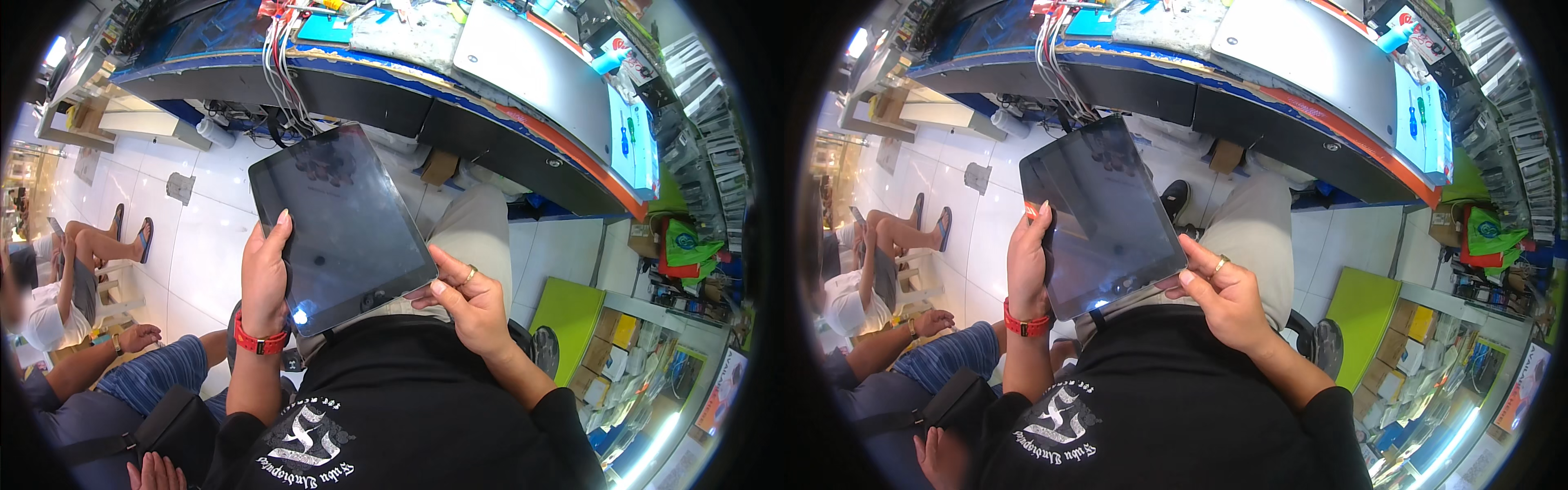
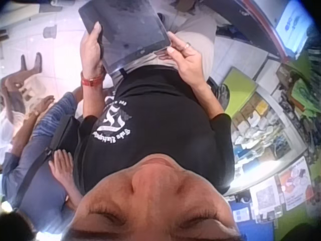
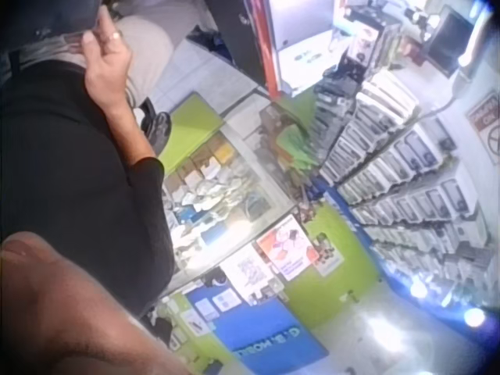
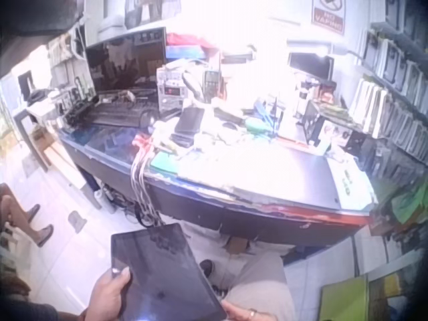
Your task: The person handles a laptop, turning it over to view the bottom case, then receives a tablet from another person and looks at the edges and screen before returning to the laptop.
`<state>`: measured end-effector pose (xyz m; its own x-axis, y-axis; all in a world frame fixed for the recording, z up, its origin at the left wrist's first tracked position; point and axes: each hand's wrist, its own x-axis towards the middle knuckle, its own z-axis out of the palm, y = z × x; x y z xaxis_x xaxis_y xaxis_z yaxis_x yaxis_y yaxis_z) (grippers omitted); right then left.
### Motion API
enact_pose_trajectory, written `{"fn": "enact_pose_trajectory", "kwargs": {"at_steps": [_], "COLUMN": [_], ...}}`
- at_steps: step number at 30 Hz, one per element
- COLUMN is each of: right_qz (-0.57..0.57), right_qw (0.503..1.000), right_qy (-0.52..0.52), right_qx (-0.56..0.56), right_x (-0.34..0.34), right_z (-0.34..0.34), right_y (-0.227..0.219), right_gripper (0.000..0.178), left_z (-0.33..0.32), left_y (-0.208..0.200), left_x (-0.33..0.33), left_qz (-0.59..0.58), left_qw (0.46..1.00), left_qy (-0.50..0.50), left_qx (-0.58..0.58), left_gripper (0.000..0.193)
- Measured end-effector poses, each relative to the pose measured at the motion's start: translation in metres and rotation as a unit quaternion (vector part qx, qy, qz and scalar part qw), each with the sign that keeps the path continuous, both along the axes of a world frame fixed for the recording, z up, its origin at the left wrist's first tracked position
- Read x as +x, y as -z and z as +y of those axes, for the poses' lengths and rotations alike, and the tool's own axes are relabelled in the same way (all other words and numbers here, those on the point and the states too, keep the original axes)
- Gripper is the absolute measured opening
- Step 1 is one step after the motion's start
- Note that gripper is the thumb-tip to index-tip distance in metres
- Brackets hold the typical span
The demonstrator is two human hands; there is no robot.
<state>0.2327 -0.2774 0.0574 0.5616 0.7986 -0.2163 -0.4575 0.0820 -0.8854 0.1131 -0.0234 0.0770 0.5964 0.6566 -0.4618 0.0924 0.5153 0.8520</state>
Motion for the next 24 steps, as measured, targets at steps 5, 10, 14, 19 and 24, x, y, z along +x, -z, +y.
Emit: {"fn": "enact_pose_trajectory", "kwargs": {"at_steps": [5, 10, 14, 19, 24], "right_qz": [0.003, -0.023, -0.046, -0.010, -0.007], "right_qw": [1.000, 0.999, 0.999, 1.000, 0.999], "right_qy": [0.003, 0.026, 0.018, 0.028, 0.042], "right_qx": [0.003, -0.019, -0.002, -0.003, -0.006], "right_x": [-0.001, -0.003, -0.001, -0.001, -0.002], "right_z": [0.000, 0.003, 0.000, 0.001, 0.001], "right_y": [-0.001, -0.004, 0.002, -0.001, 0.001], "right_gripper": [0.049, 0.048, 0.047, 0.045, 0.044], "left_z": [0.000, -0.001, 0.002, -0.008, -0.012], "left_y": [0.000, 0.001, 0.008, 0.000, 0.002], "left_x": [-0.001, -0.001, -0.005, 0.001, 0.000], "left_qz": [-0.005, -0.003, -0.018, -0.007, -0.031], "left_qw": [1.000, 1.000, 1.000, 1.000, 0.999], "left_qy": [-0.001, -0.001, 0.006, -0.010, -0.022], "left_qx": [0.001, 0.018, 0.013, 0.019, 0.014], "left_gripper": [0.035, 0.034, 0.034, 0.034, 0.035]}}
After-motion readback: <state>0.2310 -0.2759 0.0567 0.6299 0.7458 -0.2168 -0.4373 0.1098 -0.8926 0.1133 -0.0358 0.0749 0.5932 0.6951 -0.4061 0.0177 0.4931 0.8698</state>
